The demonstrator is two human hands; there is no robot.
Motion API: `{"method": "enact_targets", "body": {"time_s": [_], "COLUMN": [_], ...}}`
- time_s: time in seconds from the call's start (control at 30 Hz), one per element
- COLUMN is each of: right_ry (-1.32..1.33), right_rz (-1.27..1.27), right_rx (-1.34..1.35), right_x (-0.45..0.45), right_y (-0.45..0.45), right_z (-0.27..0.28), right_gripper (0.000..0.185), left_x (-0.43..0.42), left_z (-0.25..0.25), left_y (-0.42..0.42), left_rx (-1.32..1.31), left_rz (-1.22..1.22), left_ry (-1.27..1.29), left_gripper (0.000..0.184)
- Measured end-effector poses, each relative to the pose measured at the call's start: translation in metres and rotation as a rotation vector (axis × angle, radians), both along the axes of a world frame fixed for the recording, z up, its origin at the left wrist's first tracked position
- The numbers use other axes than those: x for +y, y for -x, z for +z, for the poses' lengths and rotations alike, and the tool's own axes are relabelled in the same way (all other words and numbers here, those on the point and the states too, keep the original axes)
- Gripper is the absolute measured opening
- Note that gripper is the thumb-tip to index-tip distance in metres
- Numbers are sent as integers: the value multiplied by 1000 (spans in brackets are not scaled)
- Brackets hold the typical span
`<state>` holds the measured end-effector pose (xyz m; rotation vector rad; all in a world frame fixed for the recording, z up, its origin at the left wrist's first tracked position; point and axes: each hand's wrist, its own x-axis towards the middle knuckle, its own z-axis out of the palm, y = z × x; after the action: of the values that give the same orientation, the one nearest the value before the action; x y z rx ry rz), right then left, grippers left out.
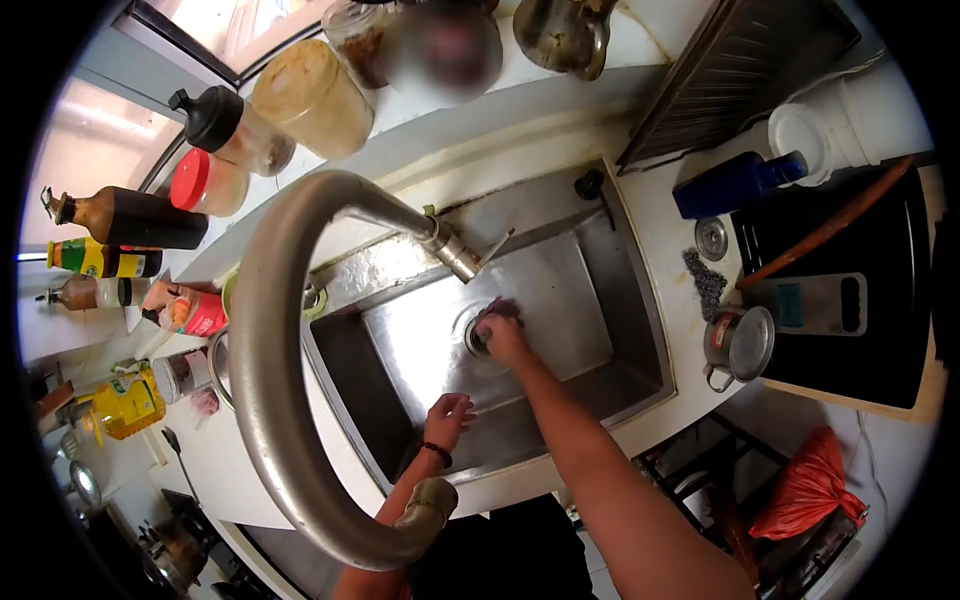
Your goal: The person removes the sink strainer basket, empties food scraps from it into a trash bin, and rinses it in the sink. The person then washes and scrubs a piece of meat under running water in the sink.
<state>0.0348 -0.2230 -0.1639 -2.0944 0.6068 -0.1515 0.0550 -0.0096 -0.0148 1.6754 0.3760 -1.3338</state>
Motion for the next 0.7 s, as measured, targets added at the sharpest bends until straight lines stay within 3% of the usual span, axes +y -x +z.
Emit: {"method": "enact_targets", "body": {"time_s": [0.03,0.17,0.23,0.4,0.47,0.57,0.63,0.67,0.7], "right_ry": [-185,-320,-216,120,170,0,-216,-218,-168], "right_rz": [28,-220,-308,-434,-432,-254,26,19,-147], "right_rx": [115,111,84,-28,11,131,313,322,348], "right_x": [4,-15,-53,-110,-94,-45,-19,-25,-37], "right_y": [13,27,41,60,58,65,62,70,74], "right_z": [7,54,84,90,71,35,37,41,57], "right_gripper": [31,33,33,26,25,32,30,30,30], "left_x": [2,14,20,16,6,-13,-16,-23,-32], "left_z": [1,13,7,-15,-24,-37,-55,-69,-85], "left_y": [6,0,3,0,-3,-11,-28,-29,-32], "left_rx": [29,20,24,27,12,-168,-329,-473,-470], "left_rz": [35,54,70,8,8,-173,-287,-397,-405], "left_ry": [19,11,16,-23,-18,-46,-104,-137,-133], "left_gripper": [27,29,31,31,31,30,32,35,35]}}
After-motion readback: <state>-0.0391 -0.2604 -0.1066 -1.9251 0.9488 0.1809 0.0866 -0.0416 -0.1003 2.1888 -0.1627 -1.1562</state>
